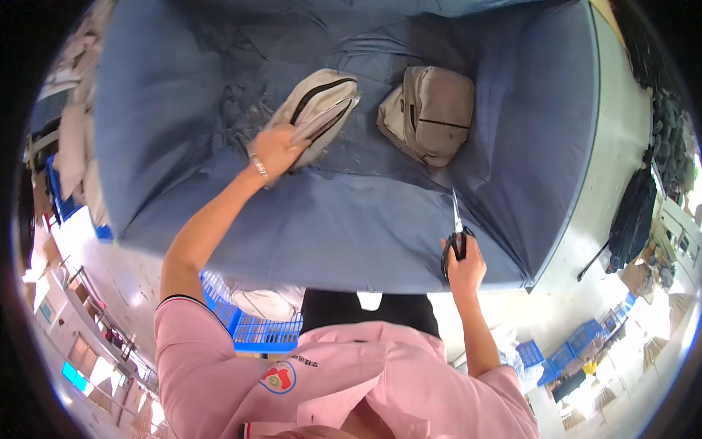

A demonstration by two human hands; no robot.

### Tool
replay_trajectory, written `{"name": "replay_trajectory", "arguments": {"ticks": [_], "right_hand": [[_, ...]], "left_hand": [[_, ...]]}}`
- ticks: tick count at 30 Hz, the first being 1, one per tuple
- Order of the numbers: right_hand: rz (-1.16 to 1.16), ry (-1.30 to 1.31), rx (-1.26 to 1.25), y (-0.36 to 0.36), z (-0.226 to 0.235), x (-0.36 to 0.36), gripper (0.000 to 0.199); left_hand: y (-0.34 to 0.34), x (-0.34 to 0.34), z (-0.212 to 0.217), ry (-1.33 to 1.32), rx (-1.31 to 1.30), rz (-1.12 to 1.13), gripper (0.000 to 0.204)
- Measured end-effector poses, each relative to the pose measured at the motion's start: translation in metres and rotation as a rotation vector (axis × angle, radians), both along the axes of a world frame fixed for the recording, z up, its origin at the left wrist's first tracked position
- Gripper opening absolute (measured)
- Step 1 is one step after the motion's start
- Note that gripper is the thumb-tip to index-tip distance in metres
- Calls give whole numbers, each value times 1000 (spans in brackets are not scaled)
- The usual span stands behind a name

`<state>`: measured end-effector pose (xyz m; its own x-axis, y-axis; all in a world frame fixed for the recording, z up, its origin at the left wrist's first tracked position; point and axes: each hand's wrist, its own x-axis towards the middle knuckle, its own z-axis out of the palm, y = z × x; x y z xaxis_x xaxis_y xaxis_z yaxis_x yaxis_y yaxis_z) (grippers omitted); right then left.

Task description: Trim loose threads and excess material from finished backpacks using scissors.

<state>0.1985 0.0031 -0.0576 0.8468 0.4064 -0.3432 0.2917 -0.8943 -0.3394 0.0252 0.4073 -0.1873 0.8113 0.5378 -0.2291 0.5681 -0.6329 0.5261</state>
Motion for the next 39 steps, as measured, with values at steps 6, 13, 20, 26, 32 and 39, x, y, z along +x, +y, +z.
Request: {"name": "replay_trajectory", "arguments": {"ticks": [6, 13, 20, 26, 32, 39], "right_hand": [[19, 11, 252, -10, 0, 8, 33], [-226, 790, 1006, 74, 48, 20, 18], [135, 1221, 1071, 149, 101, -4, 25], [122, 1017, 667, 136, 30, -78, 29], [217, 948, 708, 122, 39, -85, 28], [311, 882, 669, 101, 56, -96, 36]], "left_hand": [[-12, -65, 287, -56, -35, 313, 33], [-106, -194, 435, -815, -462, 785, 43], [-107, -295, 385, -448, -439, 907, 44], [-62, -319, 234, 12, -289, 867, 47], [-63, -273, 193, -154, 582, 621, 53], [-47, -202, 213, -103, 126, 364, 22]]}}
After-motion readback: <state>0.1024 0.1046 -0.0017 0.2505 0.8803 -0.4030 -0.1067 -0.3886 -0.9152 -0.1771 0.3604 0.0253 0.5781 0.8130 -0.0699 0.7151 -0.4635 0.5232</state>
